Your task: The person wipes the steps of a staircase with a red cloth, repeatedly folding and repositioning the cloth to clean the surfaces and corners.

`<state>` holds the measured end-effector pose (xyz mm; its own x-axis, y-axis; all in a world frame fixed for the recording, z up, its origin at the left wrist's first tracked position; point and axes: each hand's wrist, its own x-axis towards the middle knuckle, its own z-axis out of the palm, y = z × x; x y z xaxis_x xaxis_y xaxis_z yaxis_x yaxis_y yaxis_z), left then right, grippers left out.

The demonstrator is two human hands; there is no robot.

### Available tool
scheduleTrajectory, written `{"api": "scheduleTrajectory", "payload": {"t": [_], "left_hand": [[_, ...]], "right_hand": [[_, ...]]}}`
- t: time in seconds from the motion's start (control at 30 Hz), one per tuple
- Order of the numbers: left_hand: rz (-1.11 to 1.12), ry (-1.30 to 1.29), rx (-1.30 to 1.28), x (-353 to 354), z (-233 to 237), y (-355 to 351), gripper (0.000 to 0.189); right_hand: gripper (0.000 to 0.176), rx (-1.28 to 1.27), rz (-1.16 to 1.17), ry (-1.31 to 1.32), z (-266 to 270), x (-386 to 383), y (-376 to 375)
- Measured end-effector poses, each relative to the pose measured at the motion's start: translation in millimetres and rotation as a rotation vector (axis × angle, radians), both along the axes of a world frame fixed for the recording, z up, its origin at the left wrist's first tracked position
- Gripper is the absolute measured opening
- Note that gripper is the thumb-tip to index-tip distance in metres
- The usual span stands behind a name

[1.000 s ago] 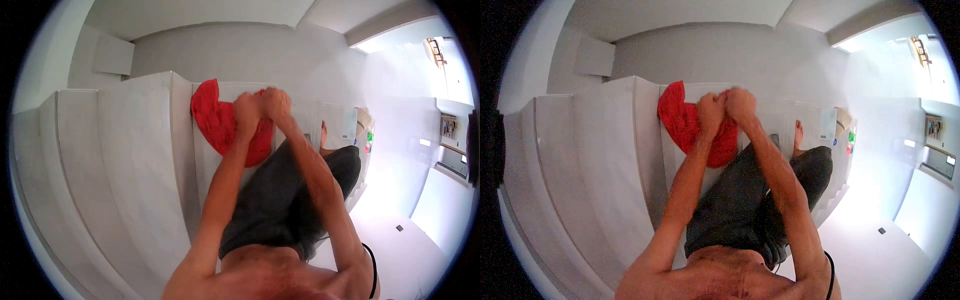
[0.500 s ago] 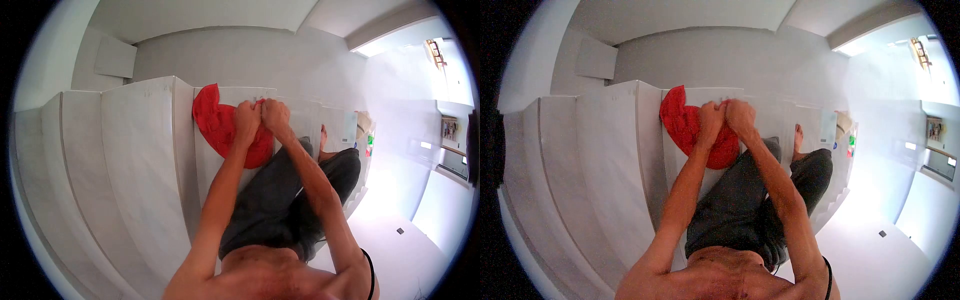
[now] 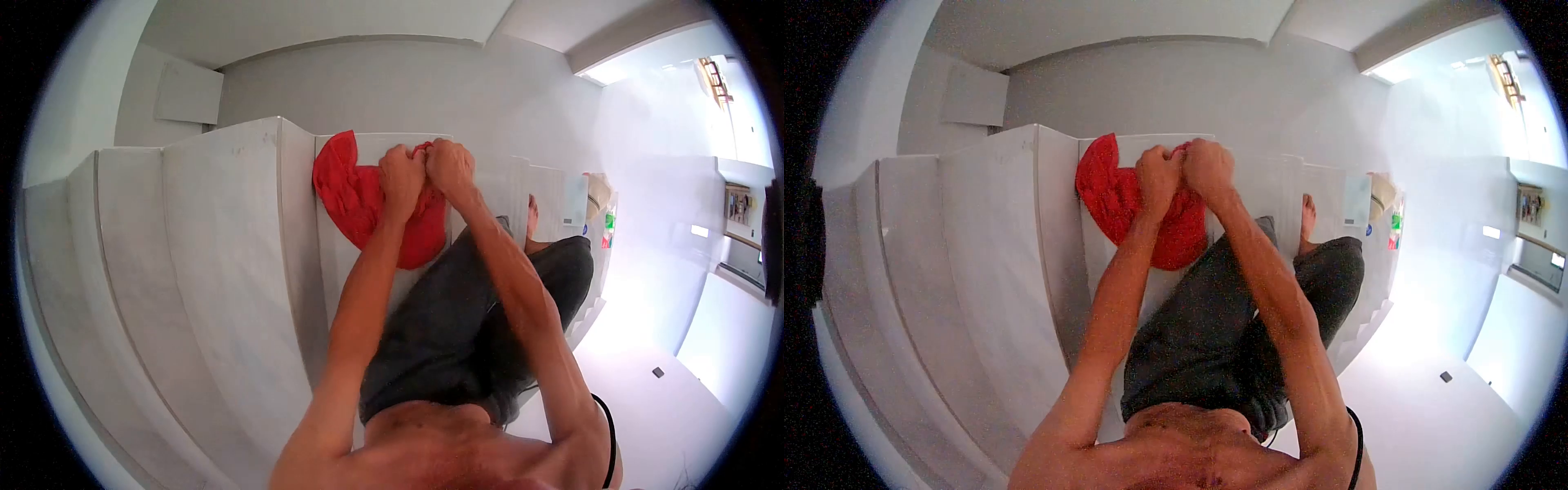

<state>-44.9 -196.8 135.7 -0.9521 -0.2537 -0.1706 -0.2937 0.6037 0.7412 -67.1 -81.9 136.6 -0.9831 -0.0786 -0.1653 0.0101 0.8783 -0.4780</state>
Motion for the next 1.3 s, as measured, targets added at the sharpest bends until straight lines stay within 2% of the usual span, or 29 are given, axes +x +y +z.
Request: {"api": "scheduleTrajectory", "payload": {"t": [0.07, 0.1, 0.2, 0.3, 0.4, 0.43, 0.53, 0.63, 0.73, 0.77, 0.87, 0.97, 1.1, 1.2, 1.3], "left_hand": [[-0.020, 0.006, -0.056, -4, 2, 0, 0.033], [-0.014, -0.029, -0.024, 1, -15, 0, 0.033], [-0.019, -0.028, 0.017, 17, 0, 0, 0.035], [0.013, -0.024, 0.011, -5, -6, -2, 0.034], [0.000, 0.018, -0.033, -1, -13, 1, 0.032], [-0.008, -0.047, -0.038, 4, -13, 2, 0.030], [0.025, -0.077, -0.013, 6, -12, 0, 0.030], [-0.151, 0.005, 0.078, -12, -15, -7, 0.029], [0.033, -0.043, 0.092, -1, -7, 5, 0.028], [-0.018, 0.075, -0.077, 8, -15, 3, 0.033], [0.000, -0.008, -0.052, 7, -15, 1, 0.037], [-0.041, 0.051, 0.079, -16, 21, -1, 0.043], [-0.025, -0.027, -0.014, 6, -16, 2, 0.043], [-0.021, 0.042, -0.031, 16, -3, 2, 0.042], [-0.015, 0.036, -0.053, -20, -19, -3, 0.040]], "right_hand": [[0.026, -0.002, 0.001, 0.015, 0, 5, -1], [0.026, 0.000, 0.003, 0.040, -6, 15, 0], [0.026, -0.012, 0.004, 0.042, -4, 25, 0], [0.026, -0.001, -0.007, 0.095, -11, -4, -1], [0.026, 0.057, 0.015, 0.001, -11, 3, 0], [0.024, 0.038, -0.029, -0.026, -14, 9, 0], [0.022, 0.030, -0.001, 0.000, -9, 4, -2], [0.026, -0.013, 0.153, 0.015, 13, -14, 6], [0.024, 0.003, 0.076, 0.006, -2, 5, 3], [0.022, 0.077, 0.029, -0.215, 4, 7, -1], [0.022, 0.091, -0.006, -0.165, 4, 8, -4], [0.026, 0.015, 0.104, -0.019, -1, -20, 3], [0.024, 0.080, 0.044, -0.084, 0, 12, 1], [0.023, 0.020, 0.043, 0.032, -33, 23, 3], [0.024, 0.012, 0.128, 0.068, -18, -19, 6]]}}
